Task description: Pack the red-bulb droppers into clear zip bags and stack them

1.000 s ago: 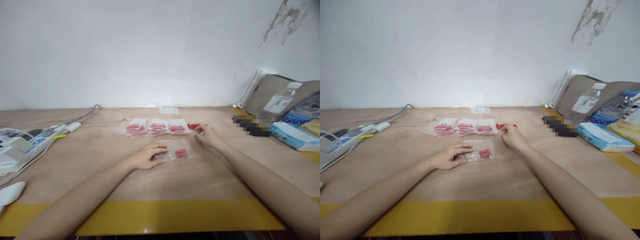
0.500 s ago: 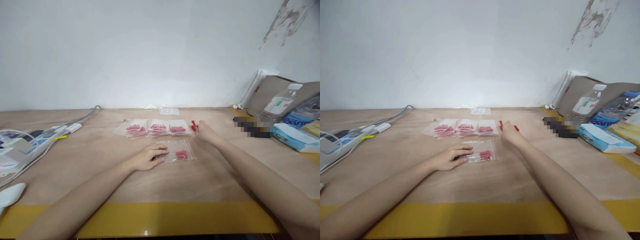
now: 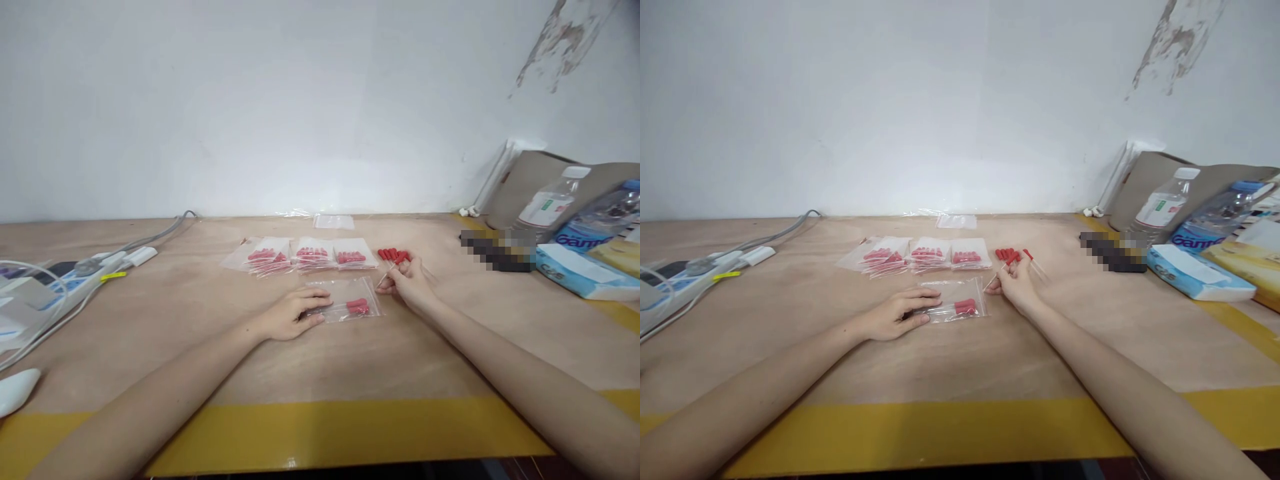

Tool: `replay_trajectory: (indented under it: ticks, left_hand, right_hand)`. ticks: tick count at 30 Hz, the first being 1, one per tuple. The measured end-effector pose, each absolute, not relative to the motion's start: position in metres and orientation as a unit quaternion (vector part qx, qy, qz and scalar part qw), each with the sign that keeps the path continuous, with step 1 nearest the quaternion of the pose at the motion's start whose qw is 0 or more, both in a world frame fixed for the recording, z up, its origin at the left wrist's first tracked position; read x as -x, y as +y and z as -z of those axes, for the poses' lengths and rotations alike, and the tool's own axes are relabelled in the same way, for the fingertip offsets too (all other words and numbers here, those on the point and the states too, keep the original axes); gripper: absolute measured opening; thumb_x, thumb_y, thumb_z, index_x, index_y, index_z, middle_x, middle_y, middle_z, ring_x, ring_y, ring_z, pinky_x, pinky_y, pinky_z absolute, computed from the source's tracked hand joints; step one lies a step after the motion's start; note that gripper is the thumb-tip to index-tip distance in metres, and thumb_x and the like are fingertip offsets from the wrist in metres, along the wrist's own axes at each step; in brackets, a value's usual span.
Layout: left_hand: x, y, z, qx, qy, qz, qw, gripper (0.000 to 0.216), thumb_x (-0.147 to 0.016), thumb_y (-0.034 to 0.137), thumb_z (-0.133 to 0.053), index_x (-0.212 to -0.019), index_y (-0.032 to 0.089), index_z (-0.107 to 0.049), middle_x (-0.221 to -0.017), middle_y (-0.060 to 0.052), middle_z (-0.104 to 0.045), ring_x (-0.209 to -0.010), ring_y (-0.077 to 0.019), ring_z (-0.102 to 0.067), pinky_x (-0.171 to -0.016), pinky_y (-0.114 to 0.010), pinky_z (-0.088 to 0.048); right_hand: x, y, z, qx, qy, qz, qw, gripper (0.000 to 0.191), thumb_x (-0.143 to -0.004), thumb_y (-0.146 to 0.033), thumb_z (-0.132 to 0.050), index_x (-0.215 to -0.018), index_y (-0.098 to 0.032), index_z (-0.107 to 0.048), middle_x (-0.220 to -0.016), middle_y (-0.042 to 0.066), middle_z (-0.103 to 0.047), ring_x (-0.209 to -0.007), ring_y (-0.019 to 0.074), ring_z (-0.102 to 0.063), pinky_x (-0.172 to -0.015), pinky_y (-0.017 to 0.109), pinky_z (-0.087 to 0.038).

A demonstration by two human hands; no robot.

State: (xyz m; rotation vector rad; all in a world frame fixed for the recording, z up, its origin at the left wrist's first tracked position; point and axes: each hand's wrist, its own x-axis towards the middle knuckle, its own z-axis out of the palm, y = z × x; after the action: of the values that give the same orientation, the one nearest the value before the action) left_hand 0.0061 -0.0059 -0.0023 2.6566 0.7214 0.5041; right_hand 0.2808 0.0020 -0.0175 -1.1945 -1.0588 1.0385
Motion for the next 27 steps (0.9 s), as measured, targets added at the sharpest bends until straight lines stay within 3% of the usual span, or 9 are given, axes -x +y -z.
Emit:
replay_trajectory:
  ticks: [10, 14, 19, 22, 27]
  left_hand:
    - [-0.006, -0.007, 0.001, -0.935, 0.261, -0.174, 0.167, 0.046, -0.089, 0.033, -0.046, -0.133, 0.024, -0.037, -0.134, -0.007, -0.043, -0.122, -0.0216, -0.041, -0.103, -0.041, -0.034]
    - [-0.006, -0.008, 0.000, -0.931, 0.270, -0.176, 0.173, 0.049, -0.088, 0.033, -0.047, -0.135, 0.025, -0.035, -0.137, -0.007, -0.040, -0.125, -0.0224, -0.039, -0.104, -0.041, -0.033]
    - [-0.007, -0.008, 0.000, -0.932, 0.267, -0.176, 0.173, 0.048, -0.089, 0.032, -0.047, -0.135, 0.024, -0.034, -0.137, -0.007, -0.039, -0.125, -0.0219, -0.039, -0.104, -0.040, -0.033]
    - [-0.007, -0.008, 0.000, -0.933, 0.266, -0.176, 0.169, 0.048, -0.088, 0.032, -0.047, -0.134, 0.024, -0.035, -0.137, -0.007, -0.040, -0.124, -0.0214, -0.039, -0.104, -0.040, -0.033]
    - [-0.008, -0.008, 0.000, -0.933, 0.262, -0.181, 0.168, 0.047, -0.088, 0.031, -0.048, -0.133, 0.023, -0.037, -0.135, -0.008, -0.042, -0.124, -0.0219, -0.040, -0.103, -0.041, -0.034]
  right_hand:
    - [-0.277, -0.008, 0.012, 0.529, -0.398, -0.486, 0.571, 0.037, -0.067, -0.029, -0.065, -0.084, -0.025, -0.033, -0.068, -0.003, -0.057, -0.060, 0.0122, -0.061, -0.061, 0.029, -0.054]
    - [-0.282, -0.013, 0.014, 0.532, -0.488, -0.485, 0.493, 0.035, -0.060, -0.036, -0.071, -0.076, -0.022, -0.045, -0.064, -0.002, -0.057, -0.054, 0.0102, -0.054, -0.052, 0.026, -0.047]
    - [-0.288, -0.008, 0.018, 0.568, -0.608, -0.393, 0.392, 0.036, -0.048, -0.040, -0.076, -0.068, -0.019, -0.055, -0.043, -0.009, -0.040, -0.042, 0.0068, -0.038, -0.042, 0.022, -0.031]
    - [-0.283, -0.004, 0.018, 0.544, -0.623, -0.396, 0.399, 0.034, -0.045, -0.040, -0.077, -0.064, -0.018, -0.059, -0.048, -0.006, -0.047, -0.050, 0.0098, -0.046, -0.049, 0.024, -0.038]
    - [-0.272, -0.007, 0.013, 0.475, -0.639, -0.472, 0.378, 0.029, -0.057, -0.047, -0.069, -0.063, -0.018, -0.064, -0.069, 0.002, -0.063, -0.071, 0.0157, -0.058, -0.072, 0.031, -0.046]
